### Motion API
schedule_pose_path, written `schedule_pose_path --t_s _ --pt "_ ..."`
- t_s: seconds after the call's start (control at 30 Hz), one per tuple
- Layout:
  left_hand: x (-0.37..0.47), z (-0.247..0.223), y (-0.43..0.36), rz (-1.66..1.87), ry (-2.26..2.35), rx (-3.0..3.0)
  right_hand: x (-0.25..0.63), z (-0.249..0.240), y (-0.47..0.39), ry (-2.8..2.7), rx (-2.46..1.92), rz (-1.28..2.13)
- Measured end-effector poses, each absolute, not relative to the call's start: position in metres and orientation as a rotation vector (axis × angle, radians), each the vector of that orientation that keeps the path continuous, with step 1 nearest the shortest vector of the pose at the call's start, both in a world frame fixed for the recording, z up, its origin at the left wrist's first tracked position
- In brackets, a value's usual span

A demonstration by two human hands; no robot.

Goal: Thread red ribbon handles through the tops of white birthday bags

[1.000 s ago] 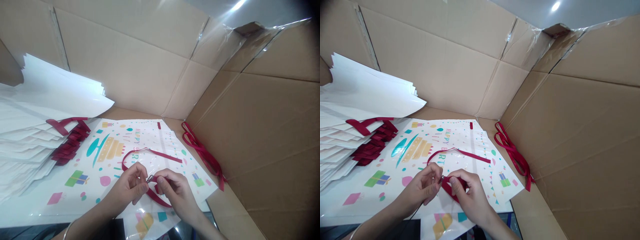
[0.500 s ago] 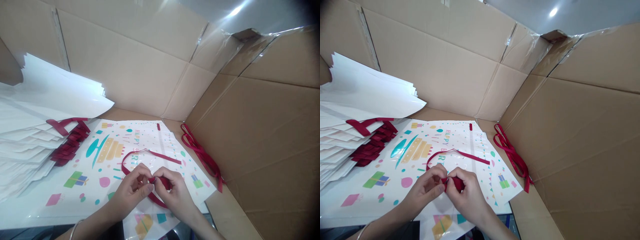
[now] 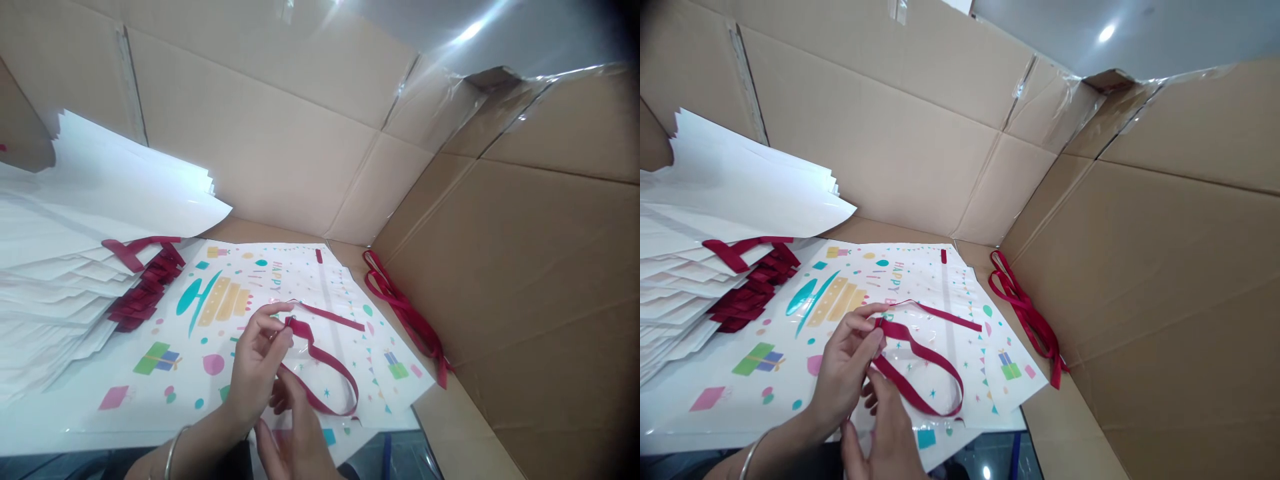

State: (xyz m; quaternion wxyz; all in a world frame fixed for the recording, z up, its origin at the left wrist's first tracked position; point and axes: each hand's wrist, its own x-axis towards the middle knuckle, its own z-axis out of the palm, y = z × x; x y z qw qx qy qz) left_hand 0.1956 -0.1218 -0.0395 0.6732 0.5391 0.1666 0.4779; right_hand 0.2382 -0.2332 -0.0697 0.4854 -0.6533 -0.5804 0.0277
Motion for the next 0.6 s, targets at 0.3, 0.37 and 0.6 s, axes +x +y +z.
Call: schedule_pose_path --t_s 0.3,0.37,0.6 --pt "0.203 0.013 -0.091 1.429 0.149 1.431 0.224 -0.053 -0.2 -1.113 -1.541 0.29" --pt "0.199 0.035 -0.077 1.498 0.082 1.526 0.236 -0.032 -0.204 -1.156 -1.572 0.247" --pt "0.178 0.074 -0.052 1.233 -0.005 1.643 0.262 0.04 -0.239 -1.375 -1.783 0.054"
